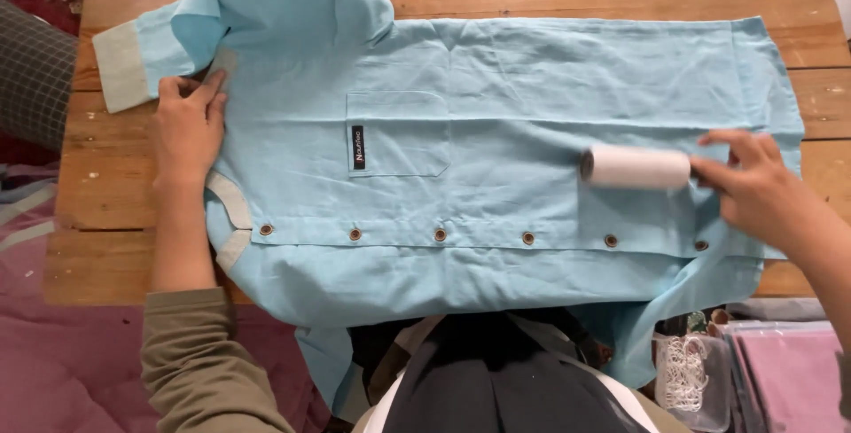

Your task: The person uses a lint roller to clean a light blue shirt laid out on a wooden table. They roll the sticky surface over the sleeves, front, and back of the shirt, periodically flipping and adjusting the garment to cover all areas.

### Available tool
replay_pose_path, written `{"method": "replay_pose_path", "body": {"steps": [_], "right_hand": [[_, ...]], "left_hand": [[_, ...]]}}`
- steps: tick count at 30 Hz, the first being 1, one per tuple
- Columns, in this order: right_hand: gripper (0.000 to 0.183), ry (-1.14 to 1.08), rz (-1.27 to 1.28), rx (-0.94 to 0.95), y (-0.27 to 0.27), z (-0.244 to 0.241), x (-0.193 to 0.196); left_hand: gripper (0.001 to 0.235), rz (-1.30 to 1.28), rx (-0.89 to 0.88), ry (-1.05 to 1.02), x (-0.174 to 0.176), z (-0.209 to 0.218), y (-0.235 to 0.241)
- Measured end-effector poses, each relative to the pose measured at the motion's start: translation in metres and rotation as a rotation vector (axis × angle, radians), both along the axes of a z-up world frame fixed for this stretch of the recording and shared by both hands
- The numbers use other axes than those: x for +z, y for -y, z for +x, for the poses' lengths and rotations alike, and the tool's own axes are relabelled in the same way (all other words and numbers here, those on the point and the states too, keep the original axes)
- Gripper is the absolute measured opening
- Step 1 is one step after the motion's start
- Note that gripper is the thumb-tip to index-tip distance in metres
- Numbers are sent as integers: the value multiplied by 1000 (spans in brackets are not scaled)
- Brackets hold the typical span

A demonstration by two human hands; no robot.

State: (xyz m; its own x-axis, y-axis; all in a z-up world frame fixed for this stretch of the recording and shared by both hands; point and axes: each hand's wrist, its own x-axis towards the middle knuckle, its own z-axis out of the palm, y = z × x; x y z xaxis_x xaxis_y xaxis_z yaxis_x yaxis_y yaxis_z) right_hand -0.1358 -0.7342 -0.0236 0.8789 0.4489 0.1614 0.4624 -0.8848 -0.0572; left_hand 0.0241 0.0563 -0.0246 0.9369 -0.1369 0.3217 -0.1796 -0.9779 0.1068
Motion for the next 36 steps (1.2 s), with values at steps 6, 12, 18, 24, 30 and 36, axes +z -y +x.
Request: {"method": "replay_pose_path", "body": {"steps": [6,12,18,24,30,36], "right_hand": [[26,181,-56,25,39,138,-29],[26,42,-61,-301,4,163,15],[21,314,212,-670,72,128,-5],[37,-177,295,-1003,74,64,10],[27,-170,396,-933,61,3,-12],[17,-225,426,-920,9,-1,24]], "left_hand": [[35,-6,27,-27,4,1,-1],[36,-72,49,-88,12,-1,6],[41,-180,122,-265,26,4,2],[47,-211,303,-496,61,-4,24],[47,-267,367,-520,77,-12,42],[45,-275,322,-472,71,-11,41]]}}
